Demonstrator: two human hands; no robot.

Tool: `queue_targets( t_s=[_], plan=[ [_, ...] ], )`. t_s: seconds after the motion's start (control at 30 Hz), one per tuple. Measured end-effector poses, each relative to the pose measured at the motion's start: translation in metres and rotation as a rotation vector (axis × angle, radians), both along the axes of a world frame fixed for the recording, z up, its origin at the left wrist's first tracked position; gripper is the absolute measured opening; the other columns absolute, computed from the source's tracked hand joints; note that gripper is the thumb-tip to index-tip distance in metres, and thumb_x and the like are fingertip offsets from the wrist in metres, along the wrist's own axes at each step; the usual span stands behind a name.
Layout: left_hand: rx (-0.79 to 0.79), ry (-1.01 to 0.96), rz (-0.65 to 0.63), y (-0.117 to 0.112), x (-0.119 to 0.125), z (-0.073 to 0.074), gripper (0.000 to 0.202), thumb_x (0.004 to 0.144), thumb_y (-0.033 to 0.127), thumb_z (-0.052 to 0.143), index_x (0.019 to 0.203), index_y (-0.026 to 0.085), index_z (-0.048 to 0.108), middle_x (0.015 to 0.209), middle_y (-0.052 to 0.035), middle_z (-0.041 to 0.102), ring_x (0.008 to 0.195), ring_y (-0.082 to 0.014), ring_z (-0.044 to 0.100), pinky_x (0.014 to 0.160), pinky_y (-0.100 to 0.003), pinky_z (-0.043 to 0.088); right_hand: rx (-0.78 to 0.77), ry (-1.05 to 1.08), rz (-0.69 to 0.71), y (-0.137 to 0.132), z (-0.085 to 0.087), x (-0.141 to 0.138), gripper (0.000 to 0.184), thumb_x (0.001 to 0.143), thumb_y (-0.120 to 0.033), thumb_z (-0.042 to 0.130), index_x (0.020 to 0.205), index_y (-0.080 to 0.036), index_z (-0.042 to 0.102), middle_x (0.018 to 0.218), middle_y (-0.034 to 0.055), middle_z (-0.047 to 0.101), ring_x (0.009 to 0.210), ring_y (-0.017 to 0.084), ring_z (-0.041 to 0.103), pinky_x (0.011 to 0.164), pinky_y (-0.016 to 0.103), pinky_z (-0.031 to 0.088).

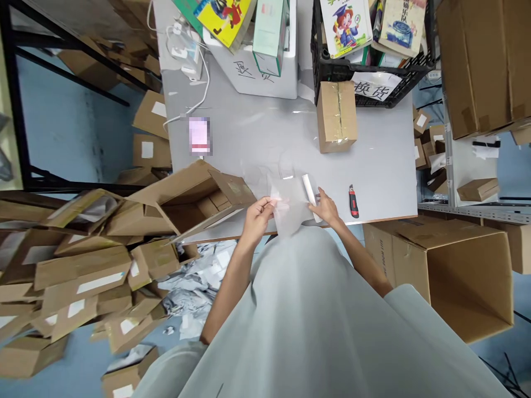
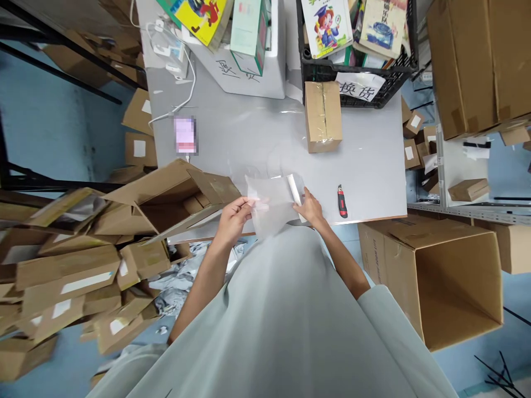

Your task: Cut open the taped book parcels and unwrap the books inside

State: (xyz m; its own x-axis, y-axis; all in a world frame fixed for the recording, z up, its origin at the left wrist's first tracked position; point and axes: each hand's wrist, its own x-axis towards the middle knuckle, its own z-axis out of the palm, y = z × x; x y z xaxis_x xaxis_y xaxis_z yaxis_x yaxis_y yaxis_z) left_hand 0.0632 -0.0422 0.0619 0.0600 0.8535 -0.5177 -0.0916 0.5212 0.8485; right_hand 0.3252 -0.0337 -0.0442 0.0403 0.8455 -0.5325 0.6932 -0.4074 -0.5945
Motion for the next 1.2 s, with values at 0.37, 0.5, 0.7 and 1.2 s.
queue_targets(
  t_s=[0.37, 0.5, 0.7, 1.2],
  plan=[
    [0.055, 0.119, 0.244, 0.018, -0.028, 0.022, 0.041, 0.078, 0.057, 0.088, 0.088, 0.020, 0.073, 0.072, 0.0001, 0.070, 0.065, -0.0161, 0.063, 0.062, -0.025, 0.048, -0.096, -0.133, -0.193, -0.005, -0.022, 0.070, 0.059, 0.098, -0.023, 0.058, 0.156, -0.013, 0.056, 0.143, 0.0184, 0.074, 0.124, 0.032, 0.074, 0.115, 0.047, 0.056],
    [0.077, 0.148, 0.197, 0.016, -0.030, 0.041, 0.035, 0.082, 0.052, 0.088, 0.085, 0.021, 0.073, 0.066, 0.0023, 0.062, 0.056, -0.0130, 0.054, 0.056, -0.023, 0.042, -0.017, -0.112, -0.144, -0.007, -0.027, 0.038, 0.065, 0.101, -0.034, 0.059, 0.162, -0.013, 0.051, 0.165, 0.0230, 0.055, 0.146, 0.034, 0.061, 0.122, 0.049, 0.051],
    [0.159, 0.116, 0.173, 0.011, -0.014, 0.086, 0.039, 0.082, 0.056, 0.091, 0.087, 0.021, 0.076, 0.063, 0.0036, 0.056, 0.052, -0.0114, 0.050, 0.051, -0.022, 0.040, -0.036, -0.152, 0.033, 0.009, -0.019, -0.023, 0.100, 0.093, -0.045, 0.078, 0.175, -0.012, 0.029, 0.184, 0.0264, 0.019, 0.170, 0.043, 0.025, 0.130, 0.059, 0.041],
    [0.172, 0.309, 0.421, 0.032, -0.019, 0.086, 0.034, 0.068, 0.046, 0.089, 0.082, 0.017, 0.076, 0.074, 0.0025, 0.067, 0.067, -0.0102, 0.054, 0.065, -0.019, 0.045, -0.007, -0.145, -0.093, -0.006, 0.019, 0.062, 0.074, 0.101, -0.029, 0.051, 0.173, -0.019, 0.039, 0.148, 0.0152, 0.073, 0.128, 0.034, 0.073, 0.111, 0.048, 0.058]
  ],
)
